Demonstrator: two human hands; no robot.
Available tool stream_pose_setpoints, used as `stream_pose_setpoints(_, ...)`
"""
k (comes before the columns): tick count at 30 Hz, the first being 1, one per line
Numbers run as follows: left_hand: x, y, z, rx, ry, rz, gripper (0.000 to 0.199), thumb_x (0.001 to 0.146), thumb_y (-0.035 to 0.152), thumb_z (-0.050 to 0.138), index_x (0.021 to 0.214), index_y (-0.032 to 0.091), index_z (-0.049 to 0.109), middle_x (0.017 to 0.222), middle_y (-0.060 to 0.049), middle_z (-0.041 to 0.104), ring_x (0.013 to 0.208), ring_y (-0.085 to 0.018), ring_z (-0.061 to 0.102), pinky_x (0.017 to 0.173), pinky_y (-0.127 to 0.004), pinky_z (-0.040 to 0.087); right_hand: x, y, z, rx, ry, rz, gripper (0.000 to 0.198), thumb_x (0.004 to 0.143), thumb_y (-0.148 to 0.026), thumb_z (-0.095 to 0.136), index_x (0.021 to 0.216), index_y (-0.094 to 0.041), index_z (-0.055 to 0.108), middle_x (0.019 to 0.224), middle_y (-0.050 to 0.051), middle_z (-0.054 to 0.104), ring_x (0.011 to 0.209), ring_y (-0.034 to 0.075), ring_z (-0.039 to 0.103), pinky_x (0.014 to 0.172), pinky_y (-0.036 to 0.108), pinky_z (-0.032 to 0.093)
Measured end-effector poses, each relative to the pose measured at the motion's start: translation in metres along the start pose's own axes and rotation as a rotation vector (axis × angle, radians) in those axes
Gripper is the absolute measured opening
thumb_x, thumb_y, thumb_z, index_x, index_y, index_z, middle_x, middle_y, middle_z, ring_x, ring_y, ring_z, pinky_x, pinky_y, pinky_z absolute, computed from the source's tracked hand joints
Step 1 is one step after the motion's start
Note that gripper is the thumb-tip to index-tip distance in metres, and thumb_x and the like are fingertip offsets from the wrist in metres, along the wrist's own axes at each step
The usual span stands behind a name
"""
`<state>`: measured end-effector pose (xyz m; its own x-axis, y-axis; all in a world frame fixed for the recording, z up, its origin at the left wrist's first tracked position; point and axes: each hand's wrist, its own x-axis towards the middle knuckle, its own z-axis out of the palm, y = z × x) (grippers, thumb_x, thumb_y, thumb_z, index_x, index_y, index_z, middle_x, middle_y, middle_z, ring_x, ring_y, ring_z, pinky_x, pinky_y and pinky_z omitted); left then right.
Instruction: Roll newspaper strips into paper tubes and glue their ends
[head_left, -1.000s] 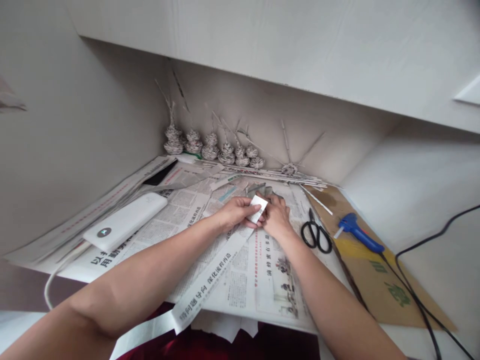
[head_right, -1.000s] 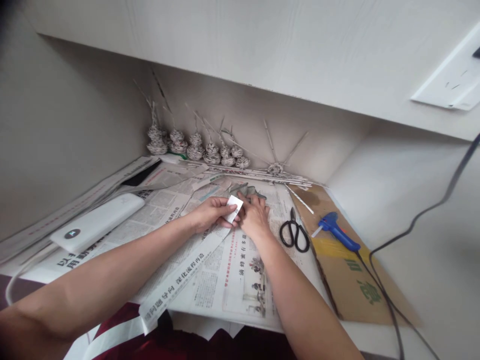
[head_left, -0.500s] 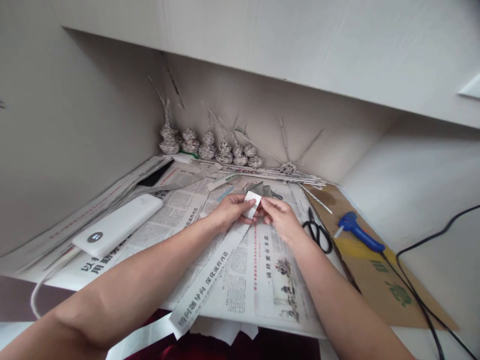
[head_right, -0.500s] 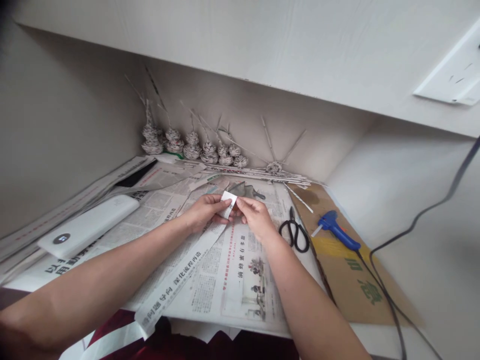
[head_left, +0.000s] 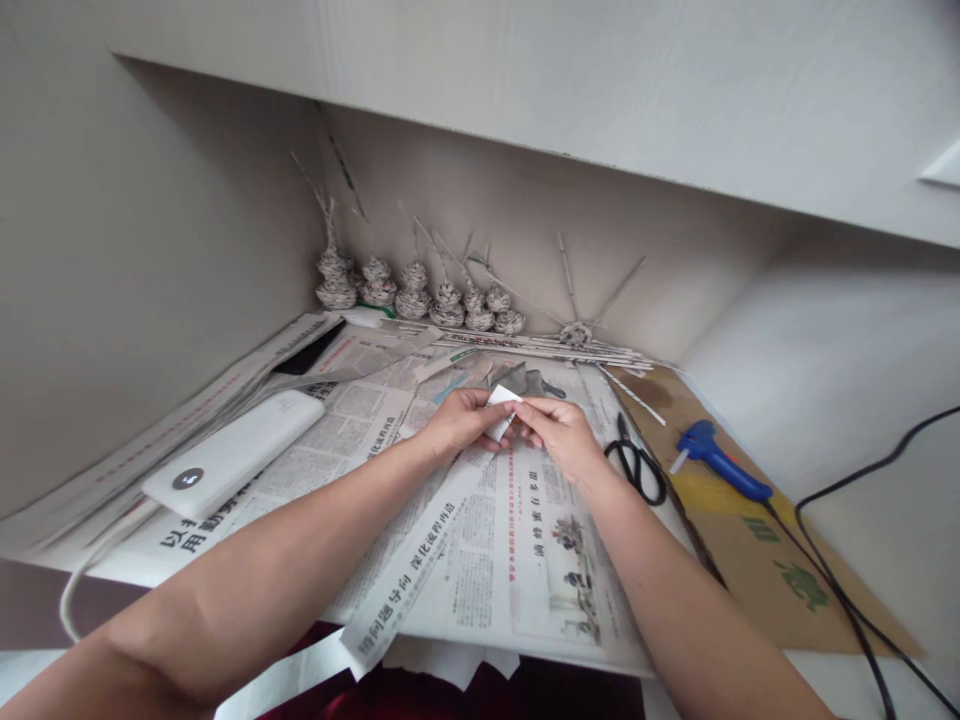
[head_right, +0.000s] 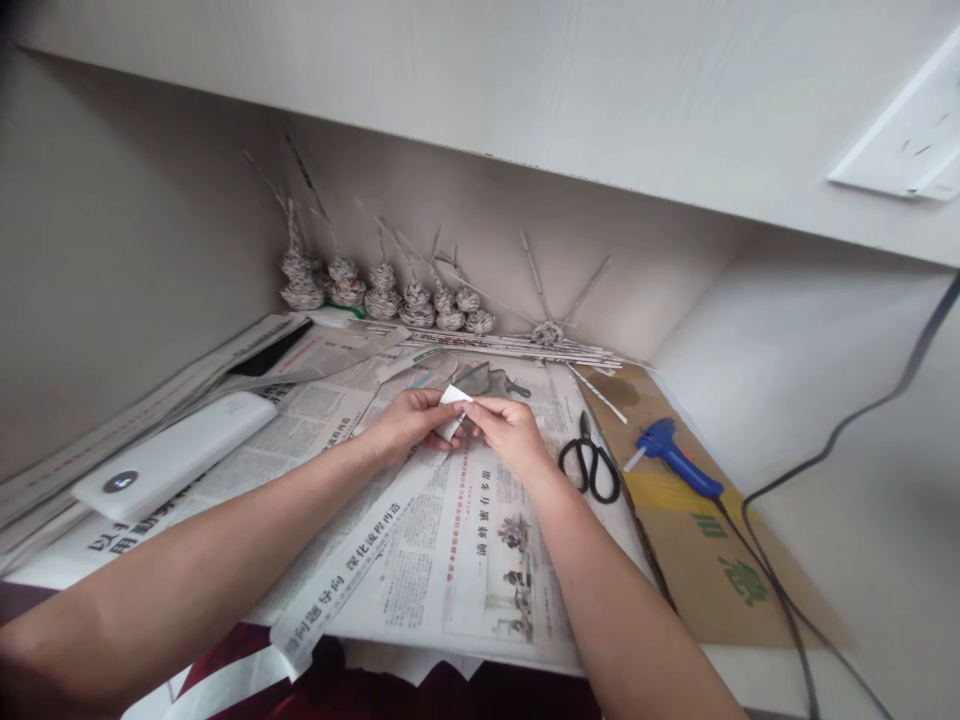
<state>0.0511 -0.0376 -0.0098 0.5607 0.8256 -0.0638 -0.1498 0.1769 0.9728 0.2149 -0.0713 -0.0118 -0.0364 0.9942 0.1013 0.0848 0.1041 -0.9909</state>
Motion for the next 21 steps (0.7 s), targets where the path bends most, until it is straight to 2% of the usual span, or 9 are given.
stream_pose_setpoints(4,0.0,-0.001,0.0,0.005,0.006,0.003,0.038,0.073,0.042,0.07,0.091,0.01,0.065,0.069,-0.006,0.065,0.055,-0.013,0.063,0.047,-0.021,0.051,0.0,-0.001,-0.002,0.046,-0.016,0.021,0.032,0.074,-0.042,0.068,0.094,-0.017,0.073,0.064,0.001,0.062,0.053,0.009,0.045,0.045,0.022,0.031)
stream_pose_setpoints(8,-0.001,0.001,0.001,0.011,0.017,-0.012,0.04,0.071,0.045,0.07,0.09,0.01,0.065,0.068,-0.006,0.065,0.054,-0.013,0.063,0.046,-0.021,0.05,-0.001,-0.004,0.0,0.047,-0.021,0.045,0.034,0.071,-0.042,0.071,0.094,-0.018,0.071,0.067,0.002,0.064,0.056,0.01,0.052,0.045,0.022,0.033)
stream_pose_setpoints(12,-0.001,0.002,0.002,0.026,0.026,-0.027,0.04,0.069,0.045,0.071,0.087,0.01,0.064,0.065,-0.005,0.064,0.054,-0.014,0.063,0.045,-0.021,0.049,-0.003,-0.006,0.008,0.011,0.017,0.011,0.032,0.066,-0.042,0.075,0.088,-0.019,0.069,0.06,0.0,0.064,0.052,0.012,0.057,0.048,0.024,0.038)
stream_pose_setpoints(21,-0.001,0.001,0.003,0.007,0.003,-0.025,0.038,0.071,0.043,0.07,0.087,0.01,0.064,0.064,-0.005,0.063,0.053,-0.013,0.061,0.045,-0.02,0.048,-0.006,-0.01,0.013,-0.012,0.019,-0.039,0.029,0.072,-0.043,0.069,0.087,-0.019,0.066,0.06,0.0,0.063,0.054,0.014,0.06,0.053,0.027,0.046)
